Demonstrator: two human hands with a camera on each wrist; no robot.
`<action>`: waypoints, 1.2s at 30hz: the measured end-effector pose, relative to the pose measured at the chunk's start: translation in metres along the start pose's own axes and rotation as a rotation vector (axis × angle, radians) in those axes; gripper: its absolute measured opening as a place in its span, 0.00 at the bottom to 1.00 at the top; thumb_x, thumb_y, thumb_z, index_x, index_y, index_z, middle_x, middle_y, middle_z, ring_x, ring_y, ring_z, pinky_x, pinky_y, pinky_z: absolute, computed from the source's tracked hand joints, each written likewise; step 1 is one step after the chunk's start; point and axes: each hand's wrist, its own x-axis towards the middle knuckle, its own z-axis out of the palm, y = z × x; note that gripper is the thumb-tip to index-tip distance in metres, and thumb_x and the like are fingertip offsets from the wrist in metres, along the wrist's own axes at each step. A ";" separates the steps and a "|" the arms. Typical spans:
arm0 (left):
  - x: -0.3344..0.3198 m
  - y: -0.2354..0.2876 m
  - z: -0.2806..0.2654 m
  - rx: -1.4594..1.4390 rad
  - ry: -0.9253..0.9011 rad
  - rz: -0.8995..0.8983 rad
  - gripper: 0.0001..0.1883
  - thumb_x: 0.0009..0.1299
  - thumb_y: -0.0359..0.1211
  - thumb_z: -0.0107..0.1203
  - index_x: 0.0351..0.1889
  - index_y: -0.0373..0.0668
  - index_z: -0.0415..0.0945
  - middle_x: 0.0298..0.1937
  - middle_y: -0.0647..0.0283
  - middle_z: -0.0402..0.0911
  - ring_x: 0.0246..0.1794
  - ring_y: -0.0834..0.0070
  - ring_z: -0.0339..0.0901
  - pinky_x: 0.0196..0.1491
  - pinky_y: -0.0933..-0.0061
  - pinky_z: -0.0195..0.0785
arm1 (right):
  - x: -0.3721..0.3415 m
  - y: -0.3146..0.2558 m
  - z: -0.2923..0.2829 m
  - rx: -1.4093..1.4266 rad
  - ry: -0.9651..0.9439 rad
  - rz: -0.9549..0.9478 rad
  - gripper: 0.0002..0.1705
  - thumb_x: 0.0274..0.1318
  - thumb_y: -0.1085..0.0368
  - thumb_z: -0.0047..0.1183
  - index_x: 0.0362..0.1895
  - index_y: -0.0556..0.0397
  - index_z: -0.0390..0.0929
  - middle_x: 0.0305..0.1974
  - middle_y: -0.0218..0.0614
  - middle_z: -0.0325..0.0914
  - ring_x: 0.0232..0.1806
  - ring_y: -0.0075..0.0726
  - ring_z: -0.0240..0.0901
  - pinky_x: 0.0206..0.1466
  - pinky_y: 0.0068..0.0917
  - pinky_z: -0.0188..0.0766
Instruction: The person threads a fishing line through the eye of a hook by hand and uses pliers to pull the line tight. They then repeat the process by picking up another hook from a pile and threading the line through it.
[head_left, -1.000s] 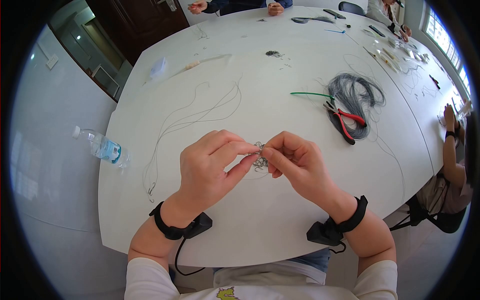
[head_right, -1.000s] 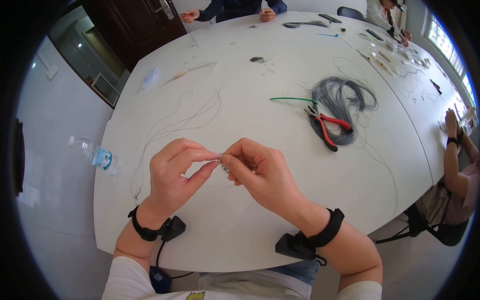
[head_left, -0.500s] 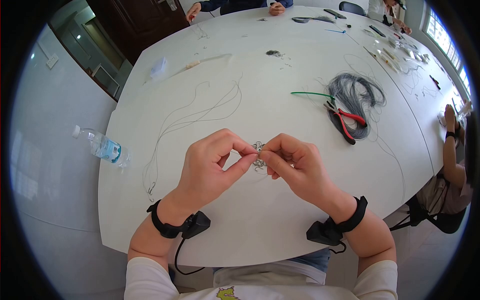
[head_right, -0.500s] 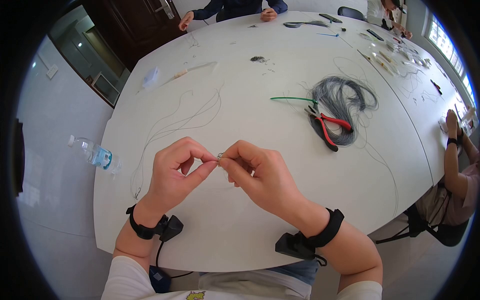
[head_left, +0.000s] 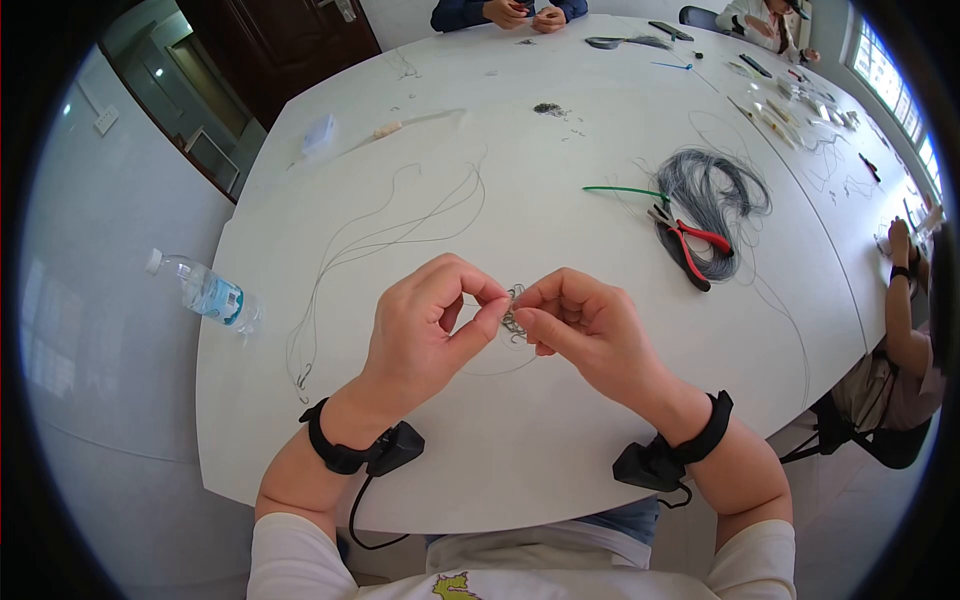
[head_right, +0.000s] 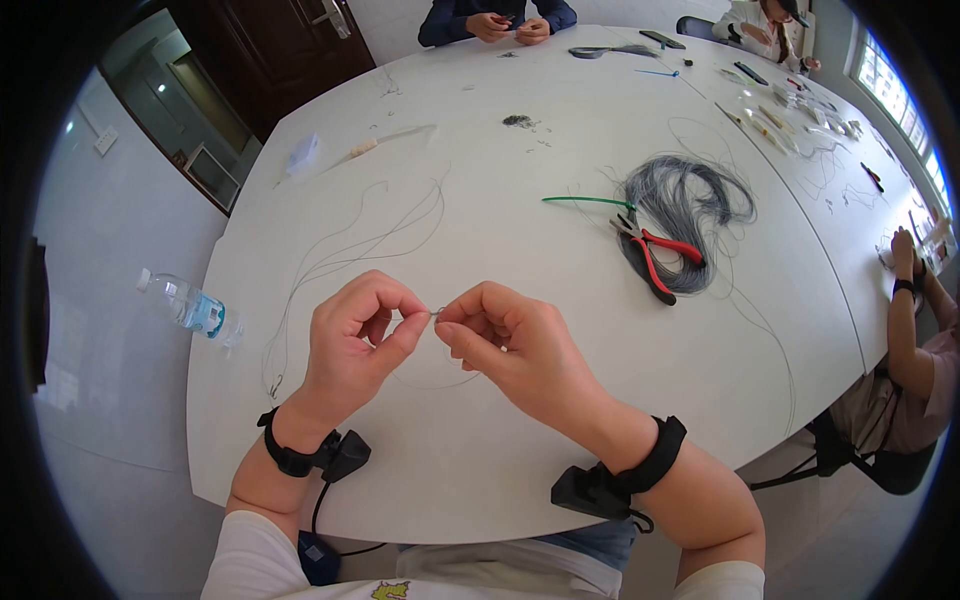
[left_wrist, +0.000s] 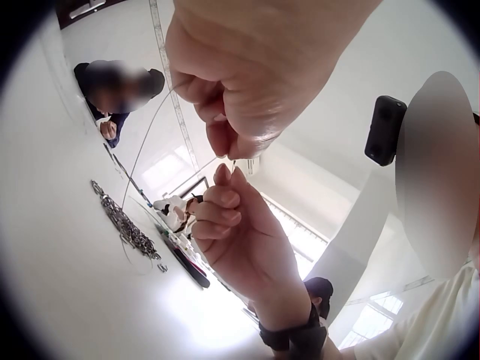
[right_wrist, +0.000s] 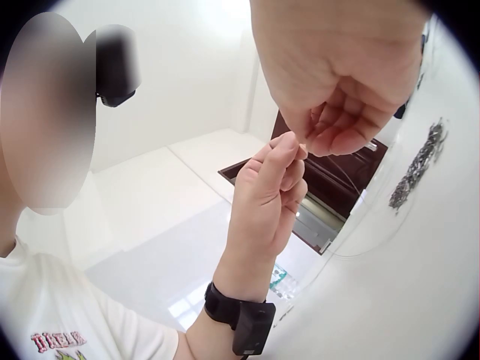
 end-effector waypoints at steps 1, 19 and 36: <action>0.000 -0.001 0.000 0.016 0.018 0.014 0.05 0.65 0.24 0.63 0.32 0.42 0.78 0.31 0.71 0.79 0.19 0.87 0.59 0.23 0.83 0.53 | 0.000 0.002 0.000 0.005 0.001 0.007 0.11 0.67 0.63 0.58 0.39 0.60 0.78 0.29 0.29 0.79 0.30 0.18 0.75 0.36 0.20 0.73; 0.000 0.001 0.004 0.251 0.108 0.191 0.08 0.58 0.22 0.67 0.28 0.42 0.77 0.28 0.68 0.80 0.24 0.75 0.75 0.24 0.76 0.64 | 0.000 -0.006 -0.001 -0.752 0.162 -0.726 0.07 0.51 0.74 0.63 0.32 0.52 0.77 0.26 0.33 0.74 0.25 0.40 0.72 0.27 0.33 0.68; 0.002 0.000 0.002 0.301 0.047 0.373 0.09 0.57 0.24 0.70 0.31 0.45 0.80 0.30 0.67 0.82 0.28 0.72 0.79 0.26 0.74 0.70 | 0.007 -0.007 -0.010 -0.688 0.238 -0.661 0.07 0.48 0.70 0.67 0.30 0.42 0.83 0.29 0.24 0.77 0.32 0.31 0.73 0.30 0.28 0.71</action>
